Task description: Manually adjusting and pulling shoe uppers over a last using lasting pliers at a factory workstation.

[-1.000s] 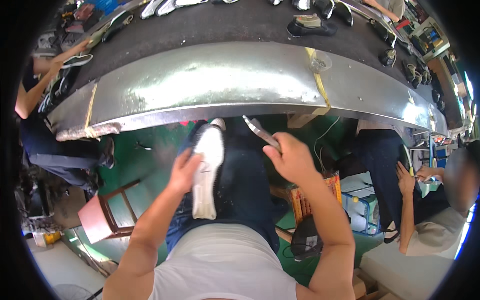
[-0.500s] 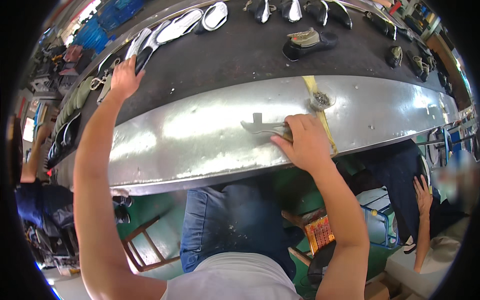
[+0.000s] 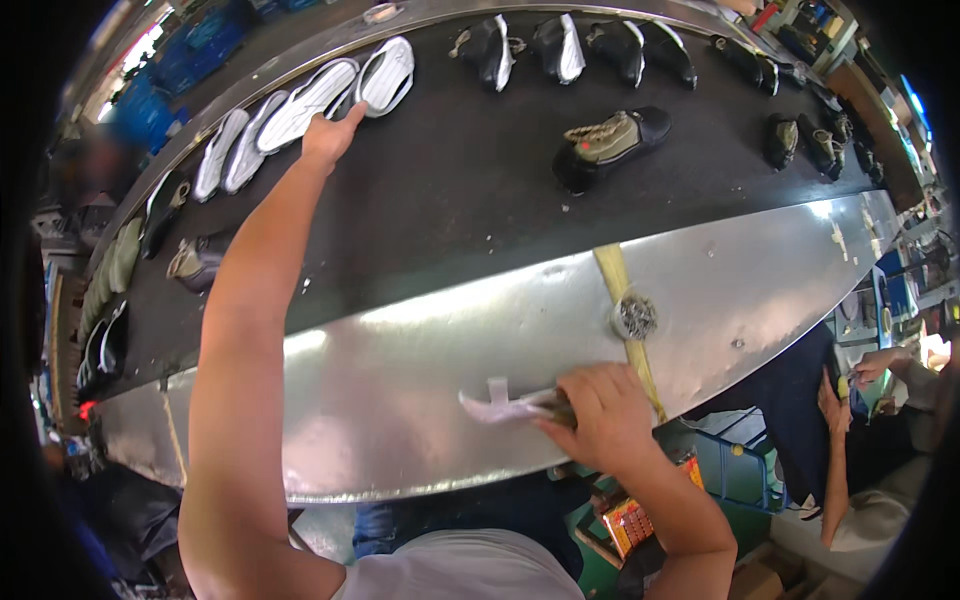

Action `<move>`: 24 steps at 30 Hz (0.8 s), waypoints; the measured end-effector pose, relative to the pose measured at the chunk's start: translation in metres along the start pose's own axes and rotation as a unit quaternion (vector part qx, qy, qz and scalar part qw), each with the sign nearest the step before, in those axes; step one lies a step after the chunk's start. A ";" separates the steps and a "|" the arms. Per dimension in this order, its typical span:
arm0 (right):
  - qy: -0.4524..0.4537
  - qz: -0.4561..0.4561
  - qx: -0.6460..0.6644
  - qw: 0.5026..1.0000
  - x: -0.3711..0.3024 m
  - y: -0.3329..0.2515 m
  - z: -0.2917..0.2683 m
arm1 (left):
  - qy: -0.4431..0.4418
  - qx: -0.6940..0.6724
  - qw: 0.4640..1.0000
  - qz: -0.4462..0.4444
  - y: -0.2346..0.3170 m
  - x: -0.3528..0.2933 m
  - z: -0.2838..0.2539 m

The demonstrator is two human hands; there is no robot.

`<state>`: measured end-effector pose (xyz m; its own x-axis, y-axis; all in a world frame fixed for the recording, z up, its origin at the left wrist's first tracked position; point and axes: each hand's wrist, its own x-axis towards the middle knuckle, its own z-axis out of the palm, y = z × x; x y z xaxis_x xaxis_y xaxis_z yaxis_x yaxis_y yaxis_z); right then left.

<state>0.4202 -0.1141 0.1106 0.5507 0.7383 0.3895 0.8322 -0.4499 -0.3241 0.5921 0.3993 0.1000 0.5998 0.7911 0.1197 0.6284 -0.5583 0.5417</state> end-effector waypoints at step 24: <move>0.081 -0.014 -0.006 0.997 -0.006 -0.007 0.012 | -0.007 -0.294 0.899 0.325 -0.038 -0.320 -0.330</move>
<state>0.4102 -0.1095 0.0998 0.5300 0.6604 0.5319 0.8473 -0.4376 -0.3010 0.2126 0.2497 0.3155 0.7543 0.3403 0.5614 -0.2248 -0.6696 0.7079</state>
